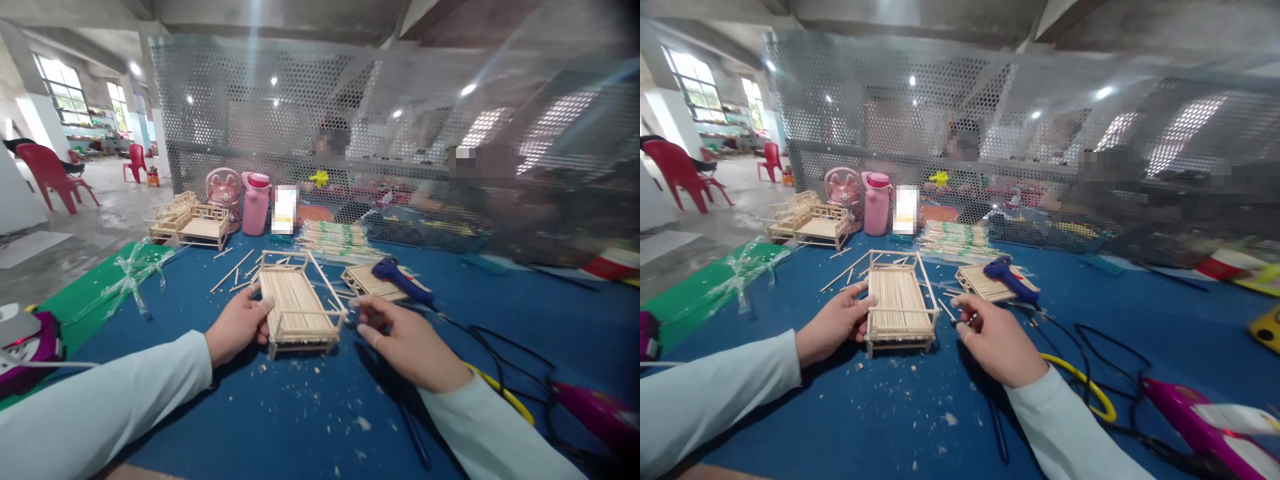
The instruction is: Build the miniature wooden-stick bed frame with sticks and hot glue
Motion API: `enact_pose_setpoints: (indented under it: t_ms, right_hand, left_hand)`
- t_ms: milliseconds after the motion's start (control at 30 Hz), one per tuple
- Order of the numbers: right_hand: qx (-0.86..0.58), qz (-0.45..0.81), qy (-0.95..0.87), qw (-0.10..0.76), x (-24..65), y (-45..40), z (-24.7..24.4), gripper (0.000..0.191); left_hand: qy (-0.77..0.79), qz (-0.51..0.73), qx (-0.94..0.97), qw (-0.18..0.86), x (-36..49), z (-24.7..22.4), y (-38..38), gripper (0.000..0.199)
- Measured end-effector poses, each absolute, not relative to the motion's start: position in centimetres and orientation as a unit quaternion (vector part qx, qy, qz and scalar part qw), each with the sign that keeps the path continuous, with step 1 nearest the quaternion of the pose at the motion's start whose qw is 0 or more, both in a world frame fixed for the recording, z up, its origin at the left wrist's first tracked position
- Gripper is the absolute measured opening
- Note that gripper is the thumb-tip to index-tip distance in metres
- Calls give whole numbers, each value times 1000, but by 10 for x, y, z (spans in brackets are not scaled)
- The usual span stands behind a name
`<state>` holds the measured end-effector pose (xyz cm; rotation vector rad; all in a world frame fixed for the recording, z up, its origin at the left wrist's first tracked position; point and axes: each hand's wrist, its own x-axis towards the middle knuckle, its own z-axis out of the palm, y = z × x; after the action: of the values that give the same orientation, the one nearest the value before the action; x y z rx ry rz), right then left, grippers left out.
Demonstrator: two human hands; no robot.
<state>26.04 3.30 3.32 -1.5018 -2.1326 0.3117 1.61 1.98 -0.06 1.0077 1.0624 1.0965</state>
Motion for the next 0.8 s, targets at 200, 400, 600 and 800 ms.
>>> enact_pose_setpoints:
  t_ms: [200,400,600,800]
  right_hand:
    - [-502,281,-755,316,241,18,25,19]
    - [-466,376,-722,346,236,19,21,20]
    - [-471,392,-710,347,234,19,17,23]
    - [-464,380,-715,359,233,19,18,21]
  left_hand:
    - [556,535,444,456,2,13,9,22]
    - [521,435,483,554,0,16,-5,15]
    - [527,390,515,552,3,11,-4,20]
    - [524,402,516,546,3,12,-4,21]
